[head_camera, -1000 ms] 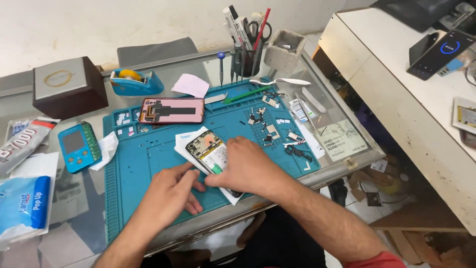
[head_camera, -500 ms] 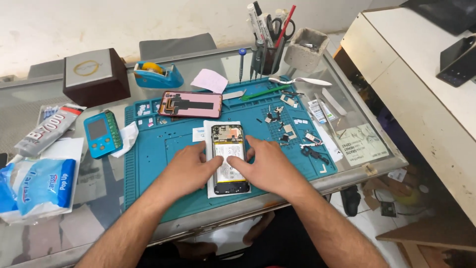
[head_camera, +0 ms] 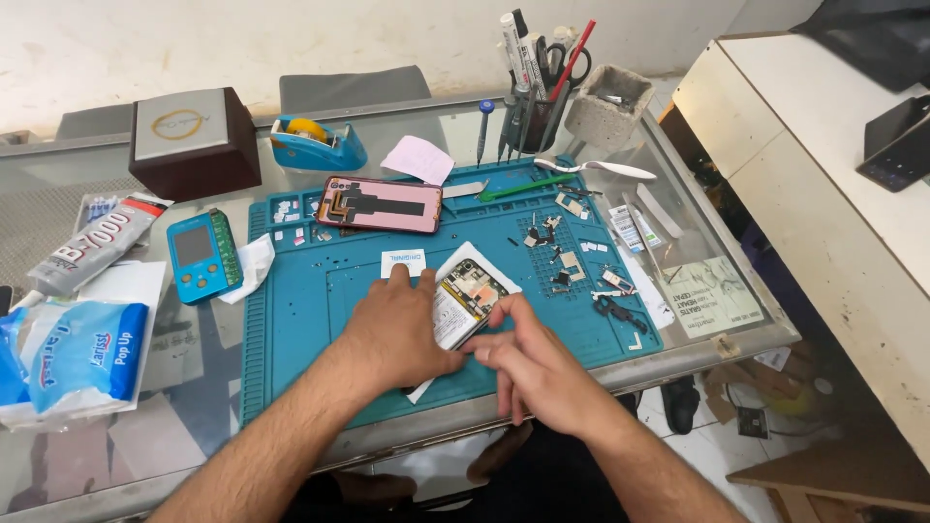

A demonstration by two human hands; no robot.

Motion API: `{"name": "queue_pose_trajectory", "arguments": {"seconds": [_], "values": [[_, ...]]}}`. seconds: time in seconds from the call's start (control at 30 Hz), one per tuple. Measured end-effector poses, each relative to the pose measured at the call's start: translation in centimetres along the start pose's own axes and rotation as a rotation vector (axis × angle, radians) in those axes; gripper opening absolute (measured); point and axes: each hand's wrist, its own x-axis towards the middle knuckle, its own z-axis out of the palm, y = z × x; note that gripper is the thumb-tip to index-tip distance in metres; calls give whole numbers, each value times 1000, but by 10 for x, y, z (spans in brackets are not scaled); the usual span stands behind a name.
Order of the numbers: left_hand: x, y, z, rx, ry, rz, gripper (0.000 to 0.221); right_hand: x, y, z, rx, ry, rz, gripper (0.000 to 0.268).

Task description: Assembling the internal components of a smartphone, including the motherboard, battery, and frame on a repair bench.

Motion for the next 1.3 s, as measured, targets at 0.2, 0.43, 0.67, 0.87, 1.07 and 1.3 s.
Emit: {"name": "queue_pose_trajectory", "arguments": {"seconds": [0.2,0.43,0.67,0.87,1.07,1.3], "values": [[-6,-10,-4,51,7,92,100,-23,-20,3,-268,128,7,29],[1,-42,8,53,3,252,111,-40,-23,-77,-625,436,-243,14],[5,-58,25,-6,169,387,112,-41,3,-136,-966,452,61,29],[9,-62,29,-21,179,420,117,-36,10,-133,-922,433,145,33],[8,-64,29,-29,209,450,121,-31,15,-134,-924,461,153,34],[8,-62,26,-46,214,433,111,-24,27,-144,-976,410,3,38]]}}
